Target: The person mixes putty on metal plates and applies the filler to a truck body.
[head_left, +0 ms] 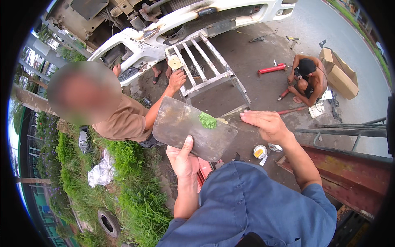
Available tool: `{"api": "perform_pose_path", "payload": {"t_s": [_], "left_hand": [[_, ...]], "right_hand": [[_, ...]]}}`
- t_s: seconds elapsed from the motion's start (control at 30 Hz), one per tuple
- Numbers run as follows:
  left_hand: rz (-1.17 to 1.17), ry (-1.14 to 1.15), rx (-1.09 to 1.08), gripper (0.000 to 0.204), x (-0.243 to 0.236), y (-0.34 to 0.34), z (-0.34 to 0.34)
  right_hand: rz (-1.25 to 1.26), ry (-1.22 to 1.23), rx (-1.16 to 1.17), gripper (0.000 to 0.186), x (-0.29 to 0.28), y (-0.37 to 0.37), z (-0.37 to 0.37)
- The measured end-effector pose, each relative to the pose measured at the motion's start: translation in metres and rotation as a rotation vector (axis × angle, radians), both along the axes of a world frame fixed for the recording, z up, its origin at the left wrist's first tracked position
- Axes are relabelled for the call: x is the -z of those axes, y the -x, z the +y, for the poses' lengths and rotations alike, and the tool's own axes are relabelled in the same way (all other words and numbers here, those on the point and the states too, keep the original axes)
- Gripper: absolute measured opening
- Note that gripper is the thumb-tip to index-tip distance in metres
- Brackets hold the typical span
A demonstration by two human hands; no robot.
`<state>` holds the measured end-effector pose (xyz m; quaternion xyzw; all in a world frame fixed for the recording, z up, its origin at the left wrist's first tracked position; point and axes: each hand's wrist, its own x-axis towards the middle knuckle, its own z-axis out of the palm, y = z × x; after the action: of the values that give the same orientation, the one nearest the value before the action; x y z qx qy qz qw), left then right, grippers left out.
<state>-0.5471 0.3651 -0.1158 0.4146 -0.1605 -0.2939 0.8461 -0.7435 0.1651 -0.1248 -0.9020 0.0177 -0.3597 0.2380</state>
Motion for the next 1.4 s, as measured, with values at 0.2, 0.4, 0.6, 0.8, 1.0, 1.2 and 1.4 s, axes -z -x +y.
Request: {"api": "perform_pose_path", "payload": {"t_s": [0.2,0.4,0.6,0.8,1.0,1.2,1.4], "left_hand": [[-0.356,0.038,-0.245,0.021,0.002,0.024,-0.016],[-0.568,-0.209,-0.343,0.022,0.033,0.047,-0.028],[-0.477,-0.235,-0.341,0.023,0.021,0.043,-0.031],[-0.461,-0.202,-0.302,0.02,0.024,0.035,-0.023],[-0.445,-0.2,-0.331,0.022,0.017,0.034,-0.017],[-0.433,-0.199,-0.371,0.02,0.014,0.032,-0.012],[-0.501,-0.204,-0.368,0.021,0.014,0.038,-0.012]], "right_hand": [[-0.07,-0.665,0.425,0.016,-0.032,-0.008,0.034],[-0.154,-0.613,0.231,0.028,-0.03,-0.057,0.068],[-0.078,-0.041,0.314,0.037,-0.028,-0.055,0.087],[-0.03,0.052,0.3,0.038,-0.027,-0.057,0.098],[-0.019,0.034,0.23,0.041,-0.023,-0.058,0.098],[-0.049,0.061,0.27,0.04,-0.03,-0.063,0.093],[-0.073,0.031,0.283,0.04,-0.034,-0.062,0.088]]}}
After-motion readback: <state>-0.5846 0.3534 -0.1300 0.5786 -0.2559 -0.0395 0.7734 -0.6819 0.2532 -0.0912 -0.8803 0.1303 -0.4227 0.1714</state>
